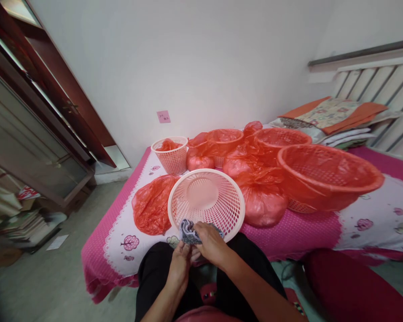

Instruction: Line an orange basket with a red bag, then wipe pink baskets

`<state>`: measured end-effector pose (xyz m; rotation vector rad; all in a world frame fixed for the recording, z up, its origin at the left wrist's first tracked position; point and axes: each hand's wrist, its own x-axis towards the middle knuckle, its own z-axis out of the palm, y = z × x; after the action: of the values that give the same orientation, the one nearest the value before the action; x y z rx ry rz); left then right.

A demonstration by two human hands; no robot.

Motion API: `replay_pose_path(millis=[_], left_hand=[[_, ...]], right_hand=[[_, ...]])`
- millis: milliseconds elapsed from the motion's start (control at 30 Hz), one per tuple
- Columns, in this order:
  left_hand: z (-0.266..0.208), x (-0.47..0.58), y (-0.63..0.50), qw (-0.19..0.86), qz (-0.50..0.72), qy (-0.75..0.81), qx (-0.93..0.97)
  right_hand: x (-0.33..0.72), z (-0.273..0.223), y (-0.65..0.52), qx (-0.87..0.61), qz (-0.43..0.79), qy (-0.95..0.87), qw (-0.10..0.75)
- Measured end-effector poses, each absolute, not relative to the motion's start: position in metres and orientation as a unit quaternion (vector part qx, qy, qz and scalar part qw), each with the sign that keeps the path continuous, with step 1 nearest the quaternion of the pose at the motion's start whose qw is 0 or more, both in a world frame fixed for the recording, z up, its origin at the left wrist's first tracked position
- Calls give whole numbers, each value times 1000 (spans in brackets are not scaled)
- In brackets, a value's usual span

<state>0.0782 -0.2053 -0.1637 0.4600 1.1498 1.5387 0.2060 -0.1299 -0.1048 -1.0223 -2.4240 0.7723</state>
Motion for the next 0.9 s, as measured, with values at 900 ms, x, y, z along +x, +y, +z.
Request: replay_pose_path(millis=[900], left_hand=[[-148, 82, -200, 526, 674, 486, 181]], right_hand=[[235, -88, -145, -267, 302, -889, 218]])
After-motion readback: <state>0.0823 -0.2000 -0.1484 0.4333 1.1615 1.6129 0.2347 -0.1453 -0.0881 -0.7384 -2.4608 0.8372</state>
